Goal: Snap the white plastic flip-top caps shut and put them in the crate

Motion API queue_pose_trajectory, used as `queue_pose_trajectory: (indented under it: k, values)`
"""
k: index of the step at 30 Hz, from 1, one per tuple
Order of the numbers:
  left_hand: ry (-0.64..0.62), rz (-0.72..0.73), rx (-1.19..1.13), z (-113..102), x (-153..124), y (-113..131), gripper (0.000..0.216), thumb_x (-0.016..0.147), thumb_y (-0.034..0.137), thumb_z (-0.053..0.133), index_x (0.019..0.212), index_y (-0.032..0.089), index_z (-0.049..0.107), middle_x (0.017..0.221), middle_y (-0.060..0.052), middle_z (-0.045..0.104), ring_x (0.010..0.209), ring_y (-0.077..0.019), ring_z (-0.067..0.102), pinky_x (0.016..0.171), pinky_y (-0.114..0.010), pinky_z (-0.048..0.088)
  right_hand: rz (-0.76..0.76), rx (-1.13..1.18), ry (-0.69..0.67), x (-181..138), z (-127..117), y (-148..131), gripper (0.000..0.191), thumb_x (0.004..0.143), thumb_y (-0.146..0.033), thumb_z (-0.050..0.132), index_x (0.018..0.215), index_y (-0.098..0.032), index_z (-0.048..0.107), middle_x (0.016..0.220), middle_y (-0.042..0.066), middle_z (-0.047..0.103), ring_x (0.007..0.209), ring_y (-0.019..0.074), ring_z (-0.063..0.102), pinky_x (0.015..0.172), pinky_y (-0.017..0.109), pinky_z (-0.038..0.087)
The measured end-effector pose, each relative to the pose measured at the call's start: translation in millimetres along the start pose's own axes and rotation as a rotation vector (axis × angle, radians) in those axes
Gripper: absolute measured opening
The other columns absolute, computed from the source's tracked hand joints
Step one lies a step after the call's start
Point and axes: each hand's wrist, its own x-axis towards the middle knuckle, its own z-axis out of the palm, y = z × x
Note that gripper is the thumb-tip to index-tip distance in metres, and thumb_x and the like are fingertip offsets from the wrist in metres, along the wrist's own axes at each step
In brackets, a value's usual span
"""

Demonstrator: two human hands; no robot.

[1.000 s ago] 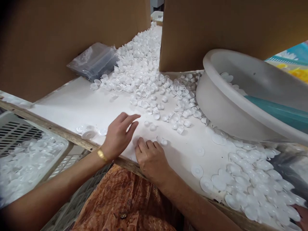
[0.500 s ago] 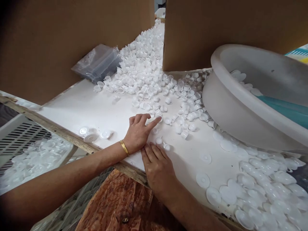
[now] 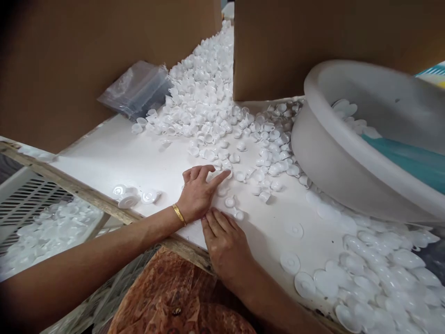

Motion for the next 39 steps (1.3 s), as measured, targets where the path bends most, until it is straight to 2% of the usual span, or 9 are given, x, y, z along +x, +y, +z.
queue_pose_trajectory:
  k: [7,12,15,18,21,25,30,36,39]
  values:
    - [0.066,0.034,-0.067,-21.8,-22.5,-4.2,0.038,0.09,0.031,0.036,0.126,0.026,0.047,0.099,-0.01,0.053,0.092,-0.0231,0.043,0.081,-0.04,0.035,-0.009,0.021,-0.024,1.9,-12.0,-16.8,0.031,0.084,-0.012,0.047,0.112,-0.014,0.06,0.114,0.008,0.063,0.105,0.0216,0.055,0.089,0.035,0.045]
    - [-0.028,-0.075,-0.273,-45.3,-55.5,-37.0,0.027,0.09,0.028,0.038,0.095,0.018,0.061,0.081,-0.005,0.056,0.079,-0.0156,0.05,0.073,-0.028,0.041,0.033,0.136,-0.155,28.6,-4.1,-42.0,0.035,0.084,-0.012,0.046,0.118,-0.015,0.054,0.116,0.009,0.059,0.102,0.0195,0.054,0.085,0.032,0.046]
    - [-0.116,-0.022,-0.092,-54.5,-70.7,-60.9,0.028,0.089,0.028,0.038,0.083,0.017,0.063,0.077,-0.006,0.055,0.078,-0.0175,0.05,0.071,-0.03,0.042,0.042,0.273,-0.218,49.0,5.7,-55.6,0.037,0.082,-0.013,0.047,0.119,-0.016,0.052,0.117,0.008,0.058,0.101,0.0188,0.054,0.088,0.031,0.046]
    - [-0.037,-0.041,0.12,-57.9,-73.0,-78.9,0.026,0.089,0.026,0.04,0.086,0.015,0.063,0.078,-0.008,0.056,0.079,-0.0206,0.049,0.072,-0.033,0.042,0.053,0.351,-0.19,54.0,3.9,-58.2,0.045,0.084,-0.018,0.047,0.129,-0.014,0.043,0.136,0.01,0.043,0.114,0.0199,0.048,0.094,0.031,0.043]
    - [0.046,-0.04,0.167,-54.8,-61.3,-79.3,0.026,0.087,0.03,0.045,0.099,0.015,0.062,0.084,-0.009,0.058,0.082,-0.0227,0.05,0.074,-0.035,0.042,0.162,0.339,-0.108,38.8,-14.6,-37.1,0.034,0.087,-0.02,0.042,0.12,-0.018,0.053,0.133,0.008,0.047,0.114,0.0197,0.048,0.095,0.033,0.042]
    - [-0.052,0.063,0.156,-43.7,-43.5,-51.3,0.022,0.085,0.028,0.048,0.094,0.015,0.063,0.078,-0.008,0.058,0.078,-0.0245,0.052,0.068,-0.036,0.042,0.508,0.144,0.015,-3.7,-58.7,21.7,0.021,0.087,-0.022,0.043,0.092,-0.019,0.063,0.1,0.005,0.064,0.091,0.0169,0.059,0.08,0.03,0.047]
    - [-0.079,0.14,0.047,-32.6,-43.2,-18.2,0.018,0.084,0.024,0.047,0.089,0.015,0.062,0.076,-0.007,0.058,0.075,-0.0232,0.053,0.066,-0.035,0.042,0.824,-0.2,-0.167,-57.3,-91.4,77.7,0.025,0.081,-0.031,0.052,0.1,-0.019,0.062,0.098,0.006,0.063,0.086,0.0212,0.06,0.066,0.032,0.047]
    - [-0.031,0.071,-0.085,-30.3,-50.9,-18.2,0.024,0.086,0.03,0.046,0.099,0.017,0.062,0.082,-0.007,0.058,0.079,-0.0217,0.055,0.069,-0.034,0.044,0.801,-0.191,-0.122,-67.9,-87.5,83.2,0.024,0.083,-0.027,0.046,0.094,-0.015,0.065,0.089,0.009,0.067,0.088,0.0249,0.062,0.076,0.038,0.047]
    - [-0.023,-0.035,-0.209,-37.5,-55.0,-21.1,0.025,0.087,0.029,0.044,0.1,0.018,0.062,0.084,-0.006,0.06,0.082,-0.02,0.056,0.072,-0.032,0.044,0.901,0.169,0.006,-50.5,-88.1,59.2,0.027,0.085,-0.034,0.045,0.1,-0.019,0.062,0.083,0.005,0.067,0.074,0.02,0.066,0.07,0.035,0.051]
